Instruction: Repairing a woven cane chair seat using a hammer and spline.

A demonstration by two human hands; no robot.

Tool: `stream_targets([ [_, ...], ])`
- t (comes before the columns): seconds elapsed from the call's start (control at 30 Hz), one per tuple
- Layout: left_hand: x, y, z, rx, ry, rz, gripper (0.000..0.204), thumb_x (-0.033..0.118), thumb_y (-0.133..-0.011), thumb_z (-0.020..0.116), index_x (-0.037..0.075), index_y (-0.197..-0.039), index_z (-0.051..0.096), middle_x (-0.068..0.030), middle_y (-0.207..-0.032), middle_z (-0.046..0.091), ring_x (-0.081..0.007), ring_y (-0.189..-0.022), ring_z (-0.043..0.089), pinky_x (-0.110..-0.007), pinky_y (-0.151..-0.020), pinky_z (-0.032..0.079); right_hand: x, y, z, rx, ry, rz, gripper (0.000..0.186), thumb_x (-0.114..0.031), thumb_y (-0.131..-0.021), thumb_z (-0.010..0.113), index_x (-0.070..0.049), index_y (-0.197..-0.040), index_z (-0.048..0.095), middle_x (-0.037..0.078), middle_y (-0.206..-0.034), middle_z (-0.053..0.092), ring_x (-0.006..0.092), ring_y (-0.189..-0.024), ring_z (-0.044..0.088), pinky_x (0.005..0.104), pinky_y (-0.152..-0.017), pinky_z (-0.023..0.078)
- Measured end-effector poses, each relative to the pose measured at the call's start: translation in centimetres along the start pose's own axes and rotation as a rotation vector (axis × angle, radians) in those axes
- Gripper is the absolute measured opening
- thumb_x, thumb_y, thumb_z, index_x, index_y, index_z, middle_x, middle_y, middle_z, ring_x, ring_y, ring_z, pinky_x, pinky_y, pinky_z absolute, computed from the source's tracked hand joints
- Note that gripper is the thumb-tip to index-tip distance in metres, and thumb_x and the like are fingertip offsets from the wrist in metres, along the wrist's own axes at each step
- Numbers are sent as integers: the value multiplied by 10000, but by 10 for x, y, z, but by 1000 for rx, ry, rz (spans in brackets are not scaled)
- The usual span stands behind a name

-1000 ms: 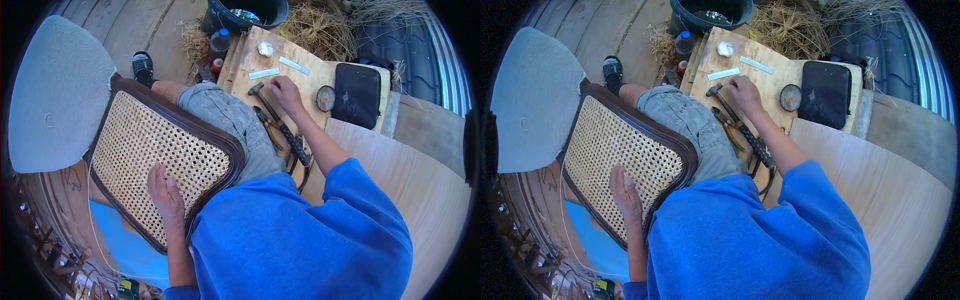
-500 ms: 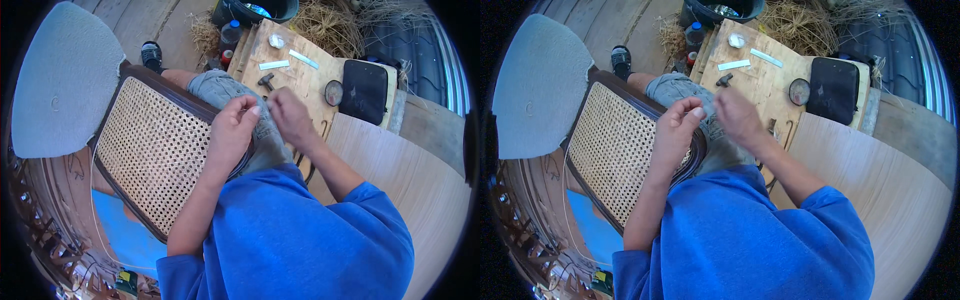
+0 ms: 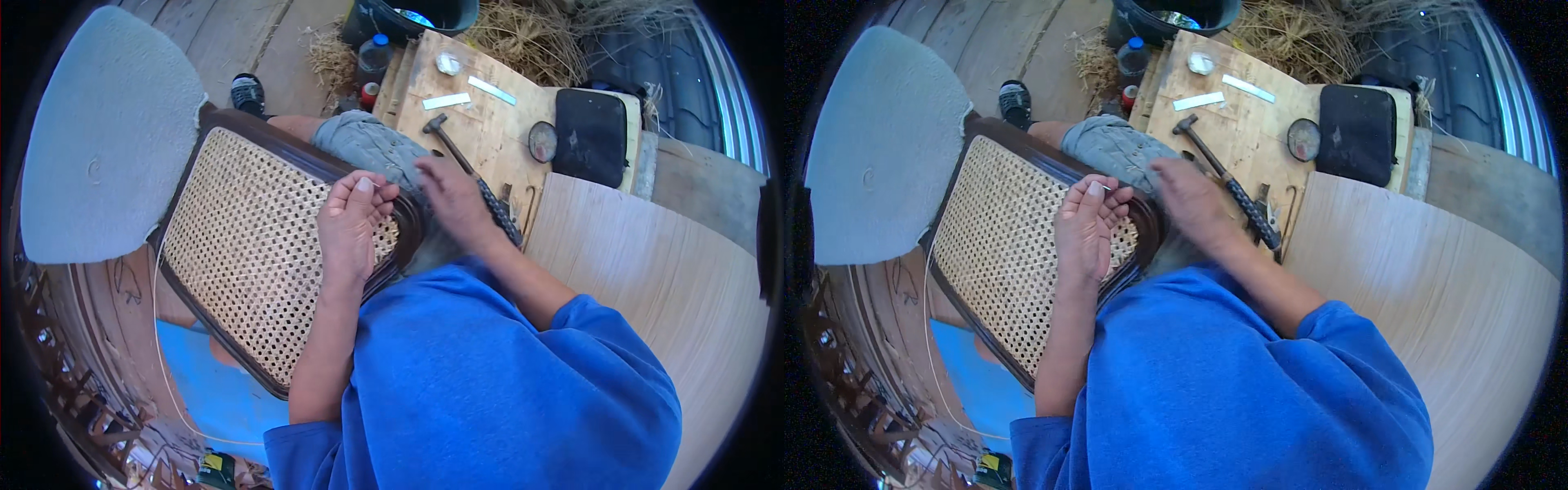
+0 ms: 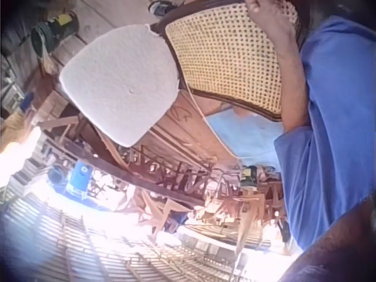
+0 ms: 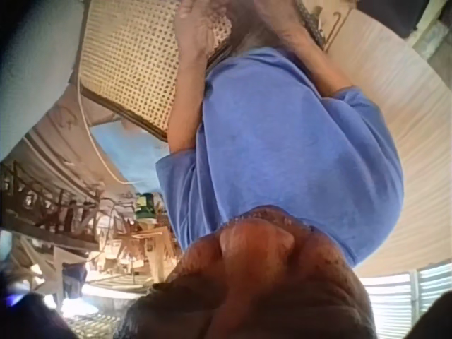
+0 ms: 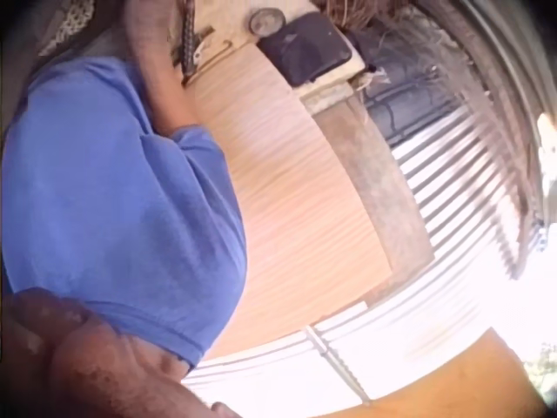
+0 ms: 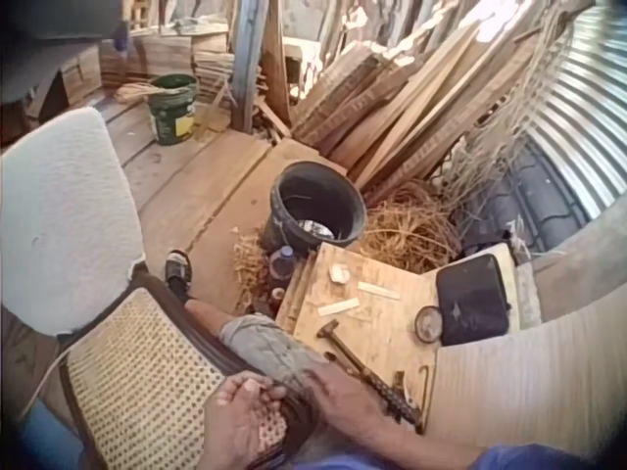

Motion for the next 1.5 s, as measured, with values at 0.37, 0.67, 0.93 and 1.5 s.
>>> stream_targets([
  [0.37,18,16,-44,8,224,45,141,47,-930,561,47,-1070,549,-66,-895,625,-184,-799,653,-305,-735,544,118,20,24,-171,853,394,234,-192,-819,620,-66,-1016,603,165,-1036,554,371,-912,603,460,-752,521],
  [0.67,14,29,-34,-142,319,-170,58,67,-930,548,69,-987,555,-91,-921,650,-229,-834,671,-332,-709,550,103,17,1,-151,704,295,302,-236,-839,640,-10,-1033,591,204,-997,592,378,-917,601,469,-783,495],
  [0.93,6,26,-30,-118,315,-136,65,83,-923,568,75,-988,568,-47,-851,622,-192,-792,656,-334,-709,554,96,9,-23,-46,-259,758,218,-217,-901,533,-4,-942,551,130,-786,624,216,-656,617,331,-626,504],
  [1.5,0,14,-20,-77,243,-198,138,53,-893,593,63,-1029,573,-55,-872,628,-188,-799,652,-323,-703,542,-7,89,5,-656,-485,527,393,-226,-882,615,-3,-1198,548,62,-1020,607,143,-919,574,291,-860,447],
])
Point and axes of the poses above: each hand's wrist, its own y-axis away from the middle knuckle, its own z-axis out of the palm, x = y × z, the point moved 8 cm from there along -y, towards the middle knuckle
